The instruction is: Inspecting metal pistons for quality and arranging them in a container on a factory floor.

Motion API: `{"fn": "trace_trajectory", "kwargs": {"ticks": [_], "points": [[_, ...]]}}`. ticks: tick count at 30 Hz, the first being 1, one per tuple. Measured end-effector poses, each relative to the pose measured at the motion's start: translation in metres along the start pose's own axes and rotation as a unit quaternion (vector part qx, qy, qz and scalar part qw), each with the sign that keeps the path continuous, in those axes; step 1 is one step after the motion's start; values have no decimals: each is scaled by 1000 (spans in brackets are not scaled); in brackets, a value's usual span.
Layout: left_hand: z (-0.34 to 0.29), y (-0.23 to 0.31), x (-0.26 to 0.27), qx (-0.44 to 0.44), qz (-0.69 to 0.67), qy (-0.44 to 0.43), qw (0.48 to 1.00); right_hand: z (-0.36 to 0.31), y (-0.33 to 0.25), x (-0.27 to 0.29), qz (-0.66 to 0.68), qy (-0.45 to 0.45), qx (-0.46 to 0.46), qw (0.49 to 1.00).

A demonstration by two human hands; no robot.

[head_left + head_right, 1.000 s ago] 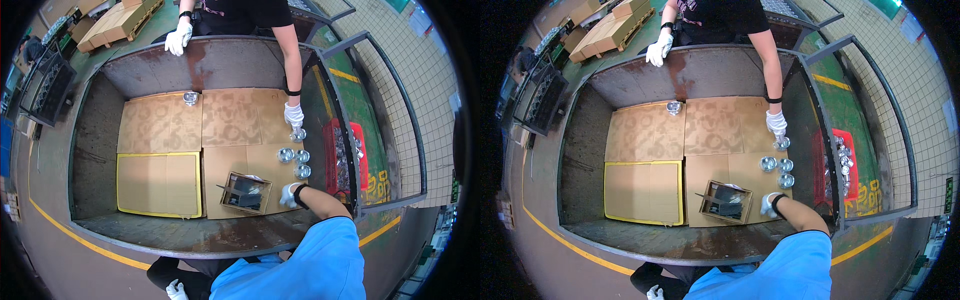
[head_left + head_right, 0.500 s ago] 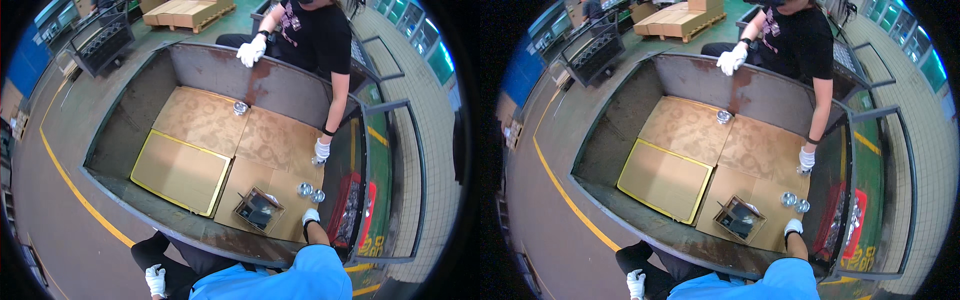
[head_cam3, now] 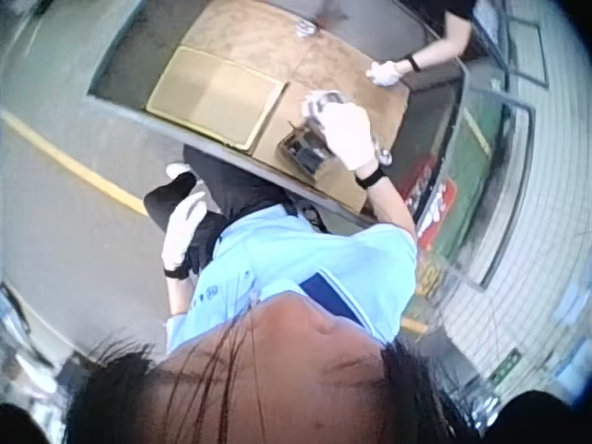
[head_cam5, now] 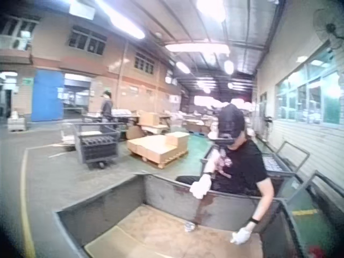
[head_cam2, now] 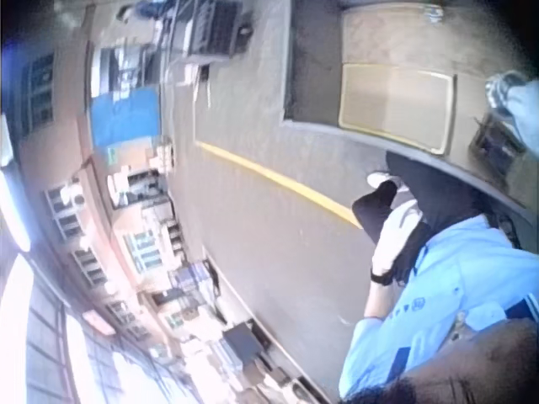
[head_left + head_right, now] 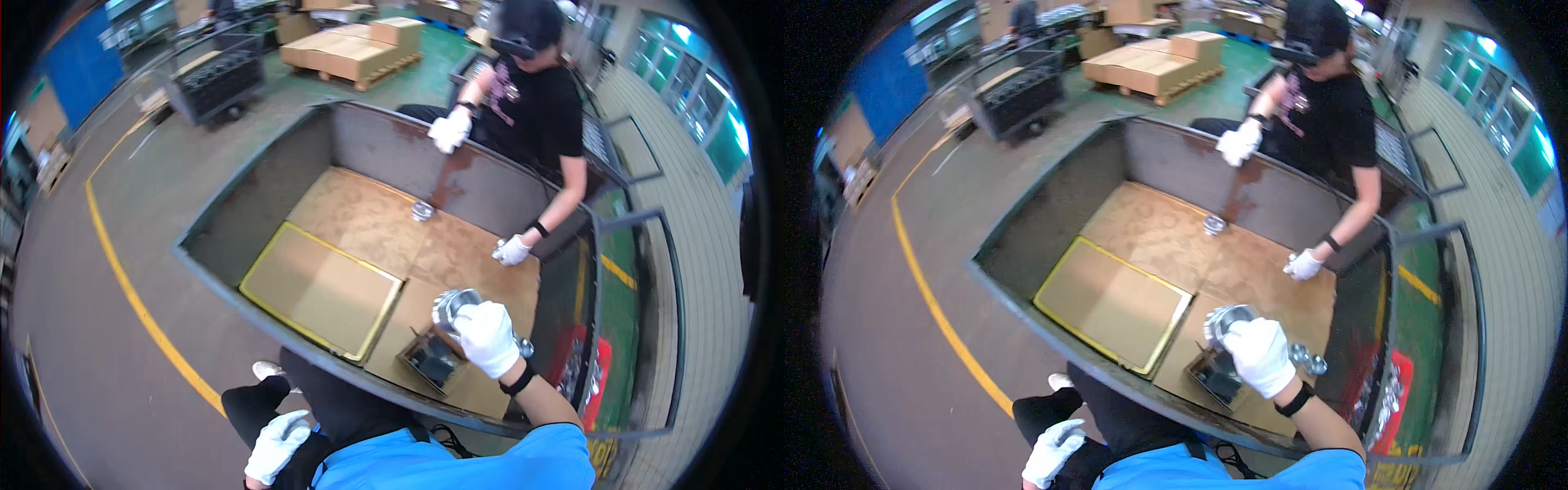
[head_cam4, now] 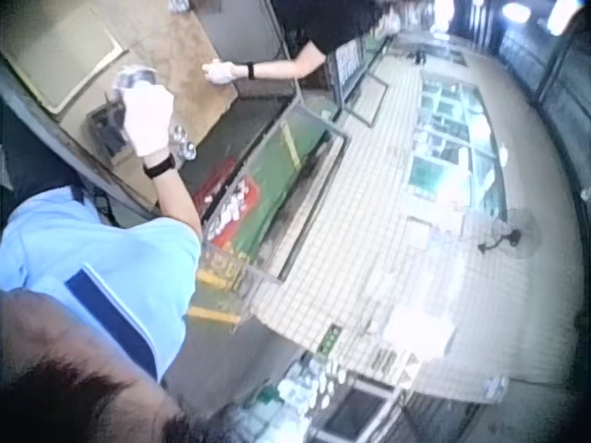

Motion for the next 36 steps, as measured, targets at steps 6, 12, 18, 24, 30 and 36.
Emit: {"fn": "trace_trajectory", "kwargs": {"ticks": [6,12,18,24,30,36], "points": [[-39,-9,13,-30,-137,-46,989,102,-149,32,181,48,322,928],[-89,-2,39,-186,-440,7,879,132,-277,19,304,99,535,782],[-118,-40,29,-183,-583,53,790,119,-324,-17,466,82,498,727],[-109,-39,18,-119,-630,62,765,123,-297,-35,562,31,309,767],[-93,-35,17,-134,-589,85,793,115,-283,-45,536,110,346,762],[-86,-35,14,-108,-529,111,835,115,-276,-46,520,101,337,779]]}}
Point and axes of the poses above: each hand's wrist, its own z-axis towards the middle knuckle, its own x-axis out of the back of the hand, y = z × x, the point moved 5 cm from there along z, towards the middle knuckle, and after that the axes turned 9 degrees about x, right-handed, at the moved point
